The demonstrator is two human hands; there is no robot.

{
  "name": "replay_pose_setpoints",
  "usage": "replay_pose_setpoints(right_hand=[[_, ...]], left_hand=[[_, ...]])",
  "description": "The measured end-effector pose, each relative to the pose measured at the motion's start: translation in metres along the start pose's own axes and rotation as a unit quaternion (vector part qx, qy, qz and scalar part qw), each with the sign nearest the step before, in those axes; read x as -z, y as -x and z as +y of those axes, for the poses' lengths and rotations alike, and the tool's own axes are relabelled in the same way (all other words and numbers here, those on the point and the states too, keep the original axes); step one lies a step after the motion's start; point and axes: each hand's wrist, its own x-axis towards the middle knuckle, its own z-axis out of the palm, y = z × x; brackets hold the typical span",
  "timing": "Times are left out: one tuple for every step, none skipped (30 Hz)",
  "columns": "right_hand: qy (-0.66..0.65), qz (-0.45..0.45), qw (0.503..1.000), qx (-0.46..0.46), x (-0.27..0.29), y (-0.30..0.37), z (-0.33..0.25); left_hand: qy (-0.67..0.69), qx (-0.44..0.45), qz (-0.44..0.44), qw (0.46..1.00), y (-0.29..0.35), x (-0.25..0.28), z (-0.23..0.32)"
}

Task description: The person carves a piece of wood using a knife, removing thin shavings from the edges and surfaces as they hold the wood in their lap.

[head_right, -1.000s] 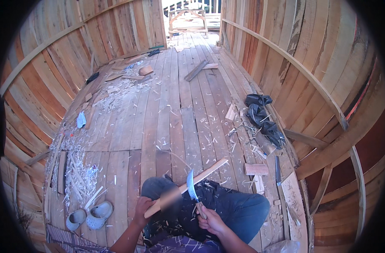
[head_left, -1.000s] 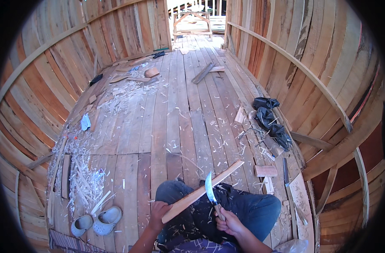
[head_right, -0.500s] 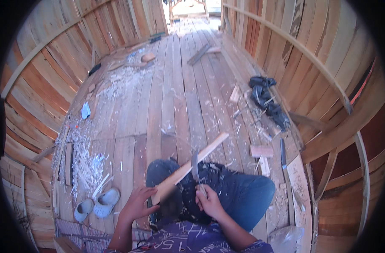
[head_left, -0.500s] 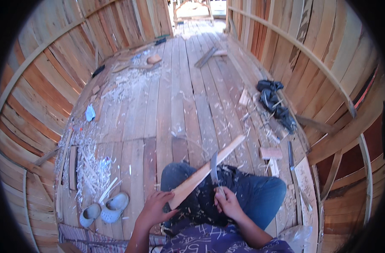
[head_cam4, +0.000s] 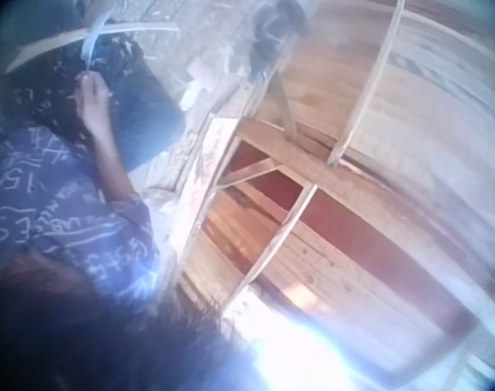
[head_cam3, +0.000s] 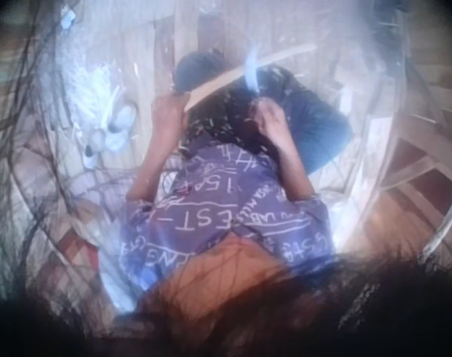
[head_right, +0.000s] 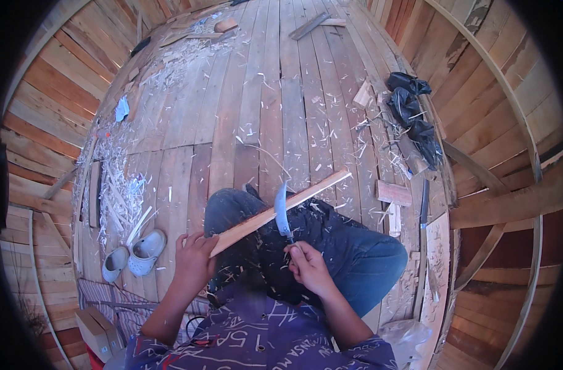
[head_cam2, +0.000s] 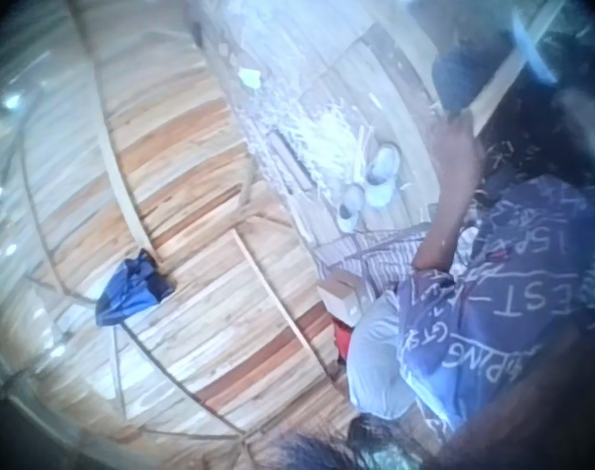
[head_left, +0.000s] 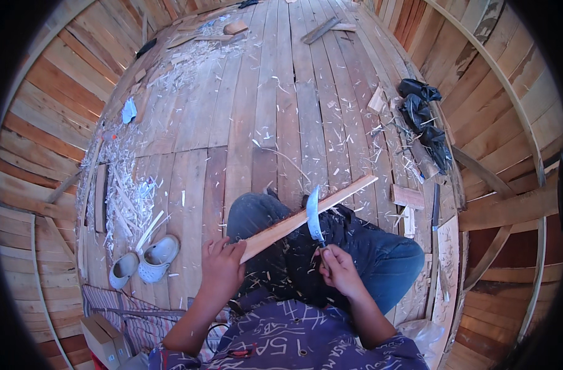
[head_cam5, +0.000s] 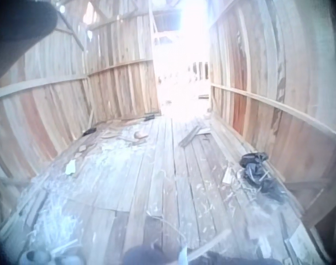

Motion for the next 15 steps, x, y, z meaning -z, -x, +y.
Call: replay_pose_setpoints(right_hand=[[0.031, 0.013, 0.999, 0.018, 0.004, -0.001, -0.004], [0.046, 0.043, 0.998, 0.018, 0.003, 0.000, -0.018], [0.058, 0.045, 0.997, 0.021, 0.010, -0.001, -0.027], [0.085, 0.042, 0.995, 0.026, 0.016, 0.000, -0.031], [0.112, 0.034, 0.993, 0.032, 0.018, 0.001, -0.034], [0.112, 0.036, 0.993, 0.027, 0.018, 0.003, -0.037], [0.112, 0.039, 0.993, 0.022, 0.017, 0.005, -0.039], [0.113, 0.041, 0.993, 0.017, 0.017, 0.007, -0.041], [0.124, 0.078, 0.988, 0.049, 0.019, 0.008, -0.041], [0.136, 0.114, 0.981, 0.081, 0.022, 0.010, -0.042], [0.150, 0.150, 0.971, 0.111, 0.025, 0.012, -0.043], [0.161, 0.202, 0.954, 0.150, 0.031, 0.013, -0.048], [0.172, 0.254, 0.933, 0.188, 0.037, 0.014, -0.056], [0.125, 0.267, 0.938, 0.184, 0.040, 0.017, -0.065], [0.084, 0.256, 0.947, 0.176, 0.045, 0.021, -0.069]], left_hand=[[-0.010, -0.001, -0.003, 1.000, -0.001, 0.001, -0.001], [-0.016, 0.004, 0.000, 1.000, 0.002, 0.005, -0.001], [-0.019, -0.001, 0.003, 1.000, -0.002, 0.007, 0.001], [-0.022, -0.006, 0.007, 1.000, -0.005, 0.006, 0.001], [-0.021, -0.012, 0.010, 1.000, -0.007, 0.005, -0.001], [-0.019, -0.018, 0.012, 1.000, -0.007, 0.004, -0.003], [-0.018, -0.024, 0.015, 0.999, -0.008, 0.002, -0.005], [-0.003, -0.027, 0.020, 0.999, -0.009, 0.001, -0.008], [0.011, -0.031, 0.025, 0.999, -0.009, -0.001, -0.012], [0.025, -0.035, 0.031, 0.999, -0.011, -0.002, -0.015], [0.049, -0.038, 0.035, 0.997, -0.013, -0.003, -0.019], [0.072, -0.041, 0.040, 0.996, -0.016, -0.002, -0.024], [0.095, -0.045, 0.046, 0.993, -0.016, -0.004, -0.027], [0.104, -0.039, 0.063, 0.992, -0.017, -0.007, -0.029], [0.113, -0.034, 0.080, 0.990, -0.017, -0.011, -0.031]])
